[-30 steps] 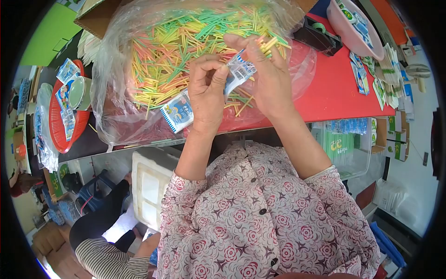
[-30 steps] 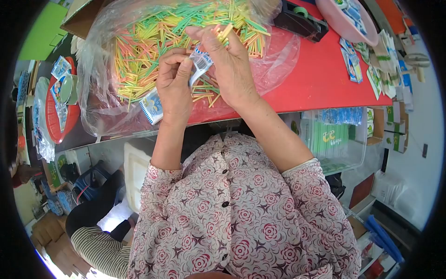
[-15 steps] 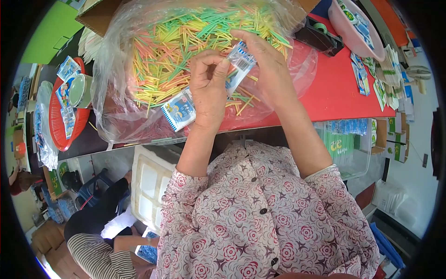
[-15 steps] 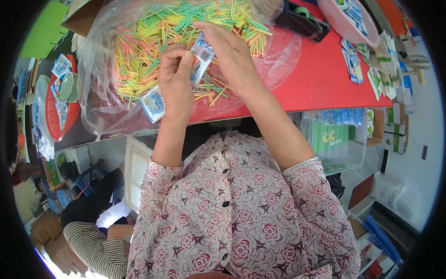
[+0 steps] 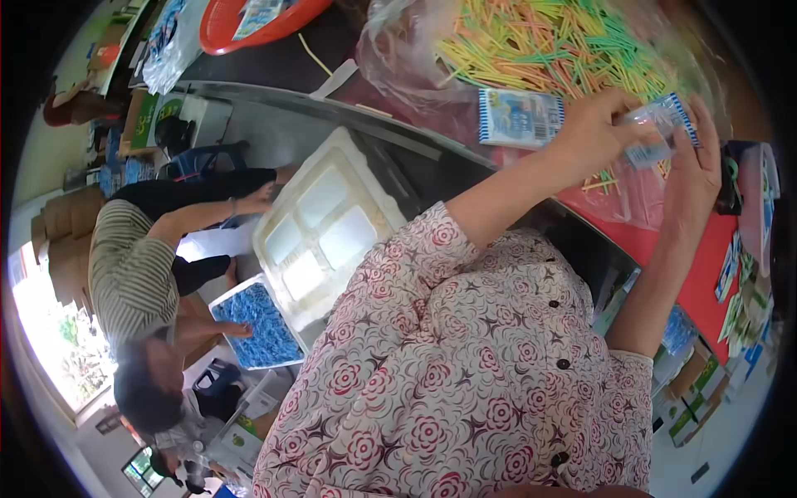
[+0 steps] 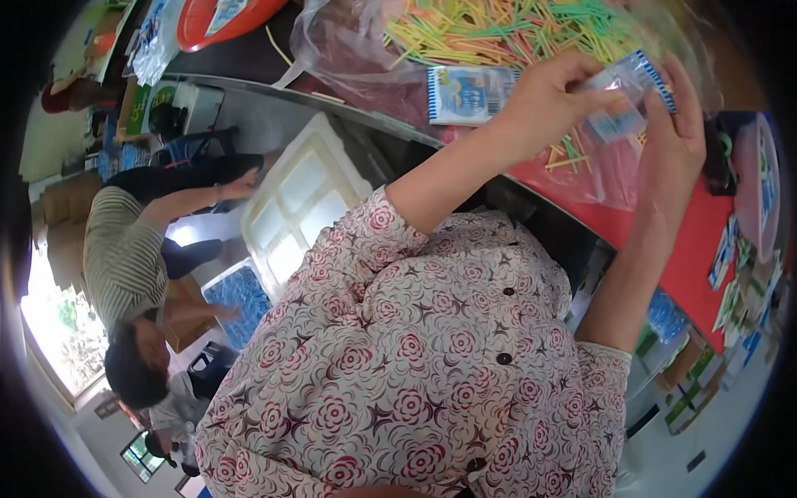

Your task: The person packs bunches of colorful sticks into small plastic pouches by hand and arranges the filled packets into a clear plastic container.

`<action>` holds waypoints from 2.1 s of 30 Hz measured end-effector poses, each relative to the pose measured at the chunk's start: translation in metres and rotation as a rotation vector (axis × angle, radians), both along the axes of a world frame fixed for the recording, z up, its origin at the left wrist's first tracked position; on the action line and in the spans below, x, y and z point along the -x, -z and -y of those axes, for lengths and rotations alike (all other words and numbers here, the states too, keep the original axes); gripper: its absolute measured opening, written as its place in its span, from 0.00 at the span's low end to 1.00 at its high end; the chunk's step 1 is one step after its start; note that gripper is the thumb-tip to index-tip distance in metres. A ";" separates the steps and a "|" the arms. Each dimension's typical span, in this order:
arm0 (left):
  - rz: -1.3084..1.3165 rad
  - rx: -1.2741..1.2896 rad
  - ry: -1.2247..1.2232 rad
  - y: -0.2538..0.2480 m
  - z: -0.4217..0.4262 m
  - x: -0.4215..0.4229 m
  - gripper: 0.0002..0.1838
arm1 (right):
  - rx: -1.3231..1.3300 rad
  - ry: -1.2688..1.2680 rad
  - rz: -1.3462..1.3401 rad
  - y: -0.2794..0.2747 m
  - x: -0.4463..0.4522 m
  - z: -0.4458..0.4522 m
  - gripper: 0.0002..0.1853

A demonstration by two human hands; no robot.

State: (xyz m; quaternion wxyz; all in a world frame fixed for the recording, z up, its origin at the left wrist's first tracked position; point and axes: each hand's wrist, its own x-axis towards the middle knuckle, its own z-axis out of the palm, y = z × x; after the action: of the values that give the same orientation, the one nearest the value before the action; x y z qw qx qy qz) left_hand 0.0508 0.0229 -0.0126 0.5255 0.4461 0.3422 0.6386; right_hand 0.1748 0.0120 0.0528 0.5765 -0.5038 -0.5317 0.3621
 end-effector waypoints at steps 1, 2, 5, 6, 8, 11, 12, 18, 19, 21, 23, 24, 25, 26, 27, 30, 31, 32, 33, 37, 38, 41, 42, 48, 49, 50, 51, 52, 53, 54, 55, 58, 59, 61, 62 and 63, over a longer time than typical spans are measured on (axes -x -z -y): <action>-0.029 0.033 0.127 -0.002 0.002 0.003 0.11 | -0.015 0.027 -0.038 -0.002 0.000 0.002 0.21; -0.056 0.068 0.258 -0.003 0.002 0.005 0.12 | -0.011 0.023 -0.035 0.001 -0.002 0.000 0.21; 0.055 0.030 0.147 0.001 -0.002 0.004 0.12 | 0.118 0.046 0.200 0.012 -0.013 0.000 0.20; 0.110 0.008 0.094 -0.002 -0.001 0.005 0.12 | 0.119 0.048 0.205 0.010 -0.008 0.001 0.20; 0.027 0.040 0.140 -0.001 0.002 0.013 0.12 | 0.012 0.052 0.152 0.011 0.000 0.002 0.20; -0.073 0.080 0.262 -0.010 0.009 0.018 0.13 | 0.046 0.069 0.124 0.004 0.004 0.009 0.18; -0.002 0.086 0.287 -0.011 0.011 0.016 0.14 | 0.151 0.060 0.099 0.004 -0.005 0.010 0.16; -0.151 0.110 0.283 -0.007 0.008 0.006 0.12 | 0.231 -0.079 0.077 0.031 -0.031 0.015 0.08; -0.203 0.140 0.287 -0.007 0.008 0.006 0.12 | 0.202 -0.108 -0.023 0.032 -0.031 0.015 0.09; -0.268 0.135 0.287 -0.011 0.008 0.010 0.12 | 0.267 -0.096 -0.050 0.029 -0.023 0.016 0.09; -0.400 0.136 0.243 -0.015 0.009 0.007 0.11 | 0.325 -0.072 -0.083 0.031 -0.023 0.018 0.10; -0.396 0.117 0.281 -0.017 0.010 0.005 0.11 | 0.322 -0.065 -0.070 0.033 -0.024 0.020 0.10; -0.332 0.124 0.257 -0.018 0.012 0.003 0.11 | 0.322 -0.058 -0.054 0.034 -0.027 0.021 0.10; -0.265 0.136 0.231 -0.019 0.014 0.003 0.11 | 0.324 -0.056 -0.035 0.034 -0.036 0.023 0.11; -0.309 0.031 0.170 -0.019 0.015 0.005 0.11 | 0.319 -0.026 -0.026 0.030 -0.048 0.025 0.11; -0.554 -0.090 0.028 -0.021 0.019 0.031 0.09 | 0.198 0.108 -0.137 0.020 -0.087 0.020 0.11; -0.548 -0.091 0.035 -0.026 0.021 0.041 0.09 | 0.198 0.116 -0.132 0.021 -0.105 0.017 0.11; -0.659 -0.151 -0.025 -0.031 0.024 0.052 0.08 | 0.200 0.253 -0.015 0.024 -0.129 0.012 0.11; -0.772 -0.208 -0.089 -0.034 0.025 0.059 0.08 | 0.203 0.385 0.101 0.029 -0.152 0.006 0.10; -1.071 -0.236 -0.215 -0.027 0.025 0.089 0.07 | 0.213 0.428 0.262 0.063 -0.207 -0.022 0.11; -1.091 -0.216 -0.234 -0.024 0.026 0.095 0.07 | 0.241 0.469 0.336 0.069 -0.208 -0.029 0.11; -1.274 -0.363 -0.231 -0.010 0.020 0.106 0.10 | 0.241 0.463 0.306 0.087 -0.209 -0.040 0.12; -1.291 -0.345 -0.247 -0.008 0.020 0.107 0.10 | 0.210 0.451 0.215 0.092 -0.210 -0.044 0.12; -1.248 -0.308 -0.243 0.003 0.019 0.105 0.14 | 0.411 0.526 0.400 0.063 -0.191 -0.024 0.14; -1.228 -0.296 -0.223 0.005 0.019 0.104 0.14 | 0.400 0.548 0.395 0.061 -0.188 -0.019 0.15; -1.230 -0.285 -0.227 0.005 0.018 0.104 0.14 | 0.391 0.570 0.390 0.061 -0.187 -0.016 0.16; -1.219 -0.257 -0.211 0.004 0.018 0.104 0.13 | 0.396 0.561 0.392 0.065 -0.187 -0.013 0.16; -1.207 -0.232 -0.194 0.003 0.018 0.104 0.12 | 0.306 0.579 0.361 0.071 -0.190 -0.010 0.16; -1.194 -0.208 -0.178 0.004 0.017 0.104 0.11 | 0.214 0.597 0.329 0.076 -0.191 -0.007 0.16; -1.194 -0.203 -0.181 0.005 0.016 0.103 0.11 | 0.121 0.615 0.296 0.079 -0.193 -0.006 0.17; -1.192 -0.209 -0.195 0.006 0.015 0.103 0.11 | 0.123 0.611 0.297 0.078 -0.188 -0.004 0.17; -1.187 -0.218 -0.226 0.011 0.014 0.102 0.09 | -0.108 0.703 0.310 0.074 -0.173 0.002 0.14; -1.187 -0.221 -0.235 0.014 0.013 0.102 0.09 | -0.107 0.700 0.310 0.073 -0.166 0.005 0.14; -1.186 -0.230 -0.255 0.017 0.013 0.101 0.09 | -0.173 0.565 0.191 0.057 -0.128 0.010 0.13; -1.186 -0.229 -0.257 0.018 0.012 0.101 0.09 | -0.206 0.496 0.131 0.049 -0.108 0.012 0.13; -1.177 -0.219 -0.257 0.019 0.012 0.101 0.08 | -0.207 0.492 0.130 0.044 -0.090 0.016 0.13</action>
State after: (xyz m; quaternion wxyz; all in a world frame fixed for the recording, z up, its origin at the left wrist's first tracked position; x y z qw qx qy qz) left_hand -0.0502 0.0111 -0.0313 0.1181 0.7305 0.5586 0.3747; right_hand 0.2646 -0.0036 0.0092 0.6602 -0.5785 -0.4633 0.1216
